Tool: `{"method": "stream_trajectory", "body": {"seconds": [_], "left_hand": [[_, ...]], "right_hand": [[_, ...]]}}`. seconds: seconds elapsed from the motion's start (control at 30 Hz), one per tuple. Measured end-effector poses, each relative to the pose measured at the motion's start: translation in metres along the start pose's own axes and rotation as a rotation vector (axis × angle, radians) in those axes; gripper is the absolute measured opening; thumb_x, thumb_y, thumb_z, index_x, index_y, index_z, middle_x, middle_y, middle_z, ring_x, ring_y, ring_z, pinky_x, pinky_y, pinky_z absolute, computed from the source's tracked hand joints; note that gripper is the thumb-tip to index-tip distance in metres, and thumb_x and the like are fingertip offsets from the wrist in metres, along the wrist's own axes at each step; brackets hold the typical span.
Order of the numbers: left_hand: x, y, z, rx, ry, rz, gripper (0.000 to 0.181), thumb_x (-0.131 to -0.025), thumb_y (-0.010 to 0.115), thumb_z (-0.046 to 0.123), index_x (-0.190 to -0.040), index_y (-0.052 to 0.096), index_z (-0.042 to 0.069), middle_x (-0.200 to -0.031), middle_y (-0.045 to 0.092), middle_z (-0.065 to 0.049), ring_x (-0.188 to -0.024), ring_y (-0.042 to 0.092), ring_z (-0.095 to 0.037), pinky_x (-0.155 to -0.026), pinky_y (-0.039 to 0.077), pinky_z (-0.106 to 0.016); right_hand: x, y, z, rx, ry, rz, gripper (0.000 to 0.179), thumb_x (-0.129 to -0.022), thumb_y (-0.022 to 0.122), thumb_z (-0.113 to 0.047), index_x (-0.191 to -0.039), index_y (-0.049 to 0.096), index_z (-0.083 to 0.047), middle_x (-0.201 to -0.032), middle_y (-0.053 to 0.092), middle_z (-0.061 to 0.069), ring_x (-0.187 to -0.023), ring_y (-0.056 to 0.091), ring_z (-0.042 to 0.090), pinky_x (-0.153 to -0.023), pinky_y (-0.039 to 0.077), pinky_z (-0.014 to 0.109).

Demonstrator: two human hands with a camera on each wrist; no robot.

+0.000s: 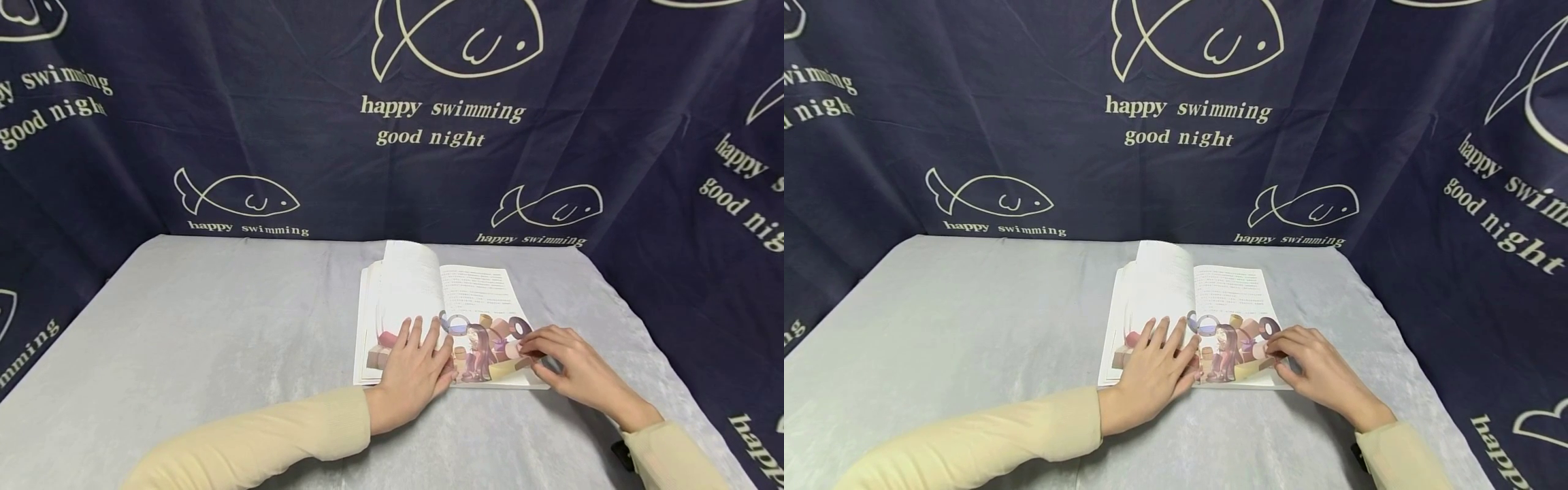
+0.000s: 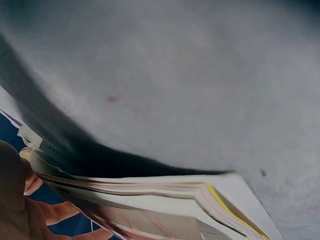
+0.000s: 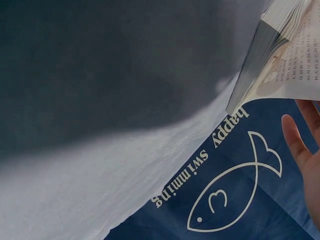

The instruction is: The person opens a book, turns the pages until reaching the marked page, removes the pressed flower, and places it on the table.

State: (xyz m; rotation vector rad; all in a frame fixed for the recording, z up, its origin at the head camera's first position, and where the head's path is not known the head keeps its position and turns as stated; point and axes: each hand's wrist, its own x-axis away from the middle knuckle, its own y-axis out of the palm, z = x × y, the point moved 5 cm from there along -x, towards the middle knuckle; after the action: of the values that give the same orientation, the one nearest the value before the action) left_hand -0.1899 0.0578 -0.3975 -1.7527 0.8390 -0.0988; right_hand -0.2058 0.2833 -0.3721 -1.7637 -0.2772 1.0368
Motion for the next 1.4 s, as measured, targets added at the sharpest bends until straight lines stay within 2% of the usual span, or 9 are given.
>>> {"method": "stream_trajectory", "body": {"seconds": [0.4,0.6,0.83,1.0,1.23,1.4], "left_hand": [[0.001,-0.002,0.0,0.038,0.007,0.038,0.047,-0.091,0.035,0.053,-0.125,0.052,0.025,-0.13,0.05,-0.006,-0.114,0.051,-0.028,-0.094,0.038,-0.038],[0.001,-0.002,0.001,0.048,0.011,0.054,0.046,-0.091,0.036,0.051,-0.123,0.053,0.022,-0.127,0.053,-0.006,-0.11,0.053,-0.027,-0.092,0.039,-0.037],[-0.001,0.0,0.004,0.015,0.02,0.023,0.052,-0.091,0.033,0.055,-0.124,0.052,0.02,-0.123,0.055,-0.008,-0.105,0.055,-0.027,-0.092,0.039,-0.038],[-0.002,-0.001,0.007,-0.051,0.02,0.0,0.066,-0.088,0.029,0.064,-0.124,0.053,0.014,-0.122,0.056,-0.008,-0.102,0.055,-0.027,-0.093,0.037,-0.038],[-0.003,-0.002,0.011,-0.112,0.003,-0.078,0.079,-0.083,0.022,0.072,-0.123,0.054,0.012,-0.122,0.054,-0.007,-0.102,0.054,-0.027,-0.094,0.035,-0.039],[-0.006,-0.003,0.012,-0.128,-0.019,-0.085,0.082,-0.081,0.02,0.076,-0.121,0.054,0.012,-0.124,0.053,-0.01,-0.101,0.054,-0.028,-0.093,0.035,-0.04]], "right_hand": [[-0.004,-0.003,0.001,-0.023,-0.005,0.026,0.028,-0.066,0.067,-0.007,-0.092,0.067,-0.015,-0.097,0.065,-0.001,-0.096,0.054,0.016,-0.085,0.033,0.03],[-0.008,-0.006,0.001,-0.036,-0.004,0.053,0.029,-0.066,0.067,-0.007,-0.094,0.067,-0.015,-0.097,0.066,-0.001,-0.097,0.054,0.016,-0.088,0.029,0.023],[-0.011,-0.006,0.004,-0.033,0.03,0.052,0.028,-0.068,0.066,-0.008,-0.096,0.066,-0.013,-0.099,0.066,0.002,-0.099,0.053,0.017,-0.092,0.026,0.02],[-0.013,-0.007,0.005,-0.03,0.055,0.065,0.029,-0.068,0.067,-0.009,-0.097,0.066,-0.01,-0.1,0.065,0.004,-0.1,0.052,0.018,-0.09,0.028,0.022],[-0.017,-0.012,0.002,-0.045,0.02,0.147,0.026,-0.07,0.063,-0.01,-0.095,0.067,-0.008,-0.096,0.066,0.005,-0.096,0.053,0.019,-0.096,0.026,0.019],[-0.02,-0.015,-0.001,-0.051,-0.017,0.221,0.024,-0.079,0.057,-0.021,-0.095,0.067,-0.006,-0.096,0.066,0.006,-0.093,0.055,0.022,-0.092,0.029,0.022]]}}
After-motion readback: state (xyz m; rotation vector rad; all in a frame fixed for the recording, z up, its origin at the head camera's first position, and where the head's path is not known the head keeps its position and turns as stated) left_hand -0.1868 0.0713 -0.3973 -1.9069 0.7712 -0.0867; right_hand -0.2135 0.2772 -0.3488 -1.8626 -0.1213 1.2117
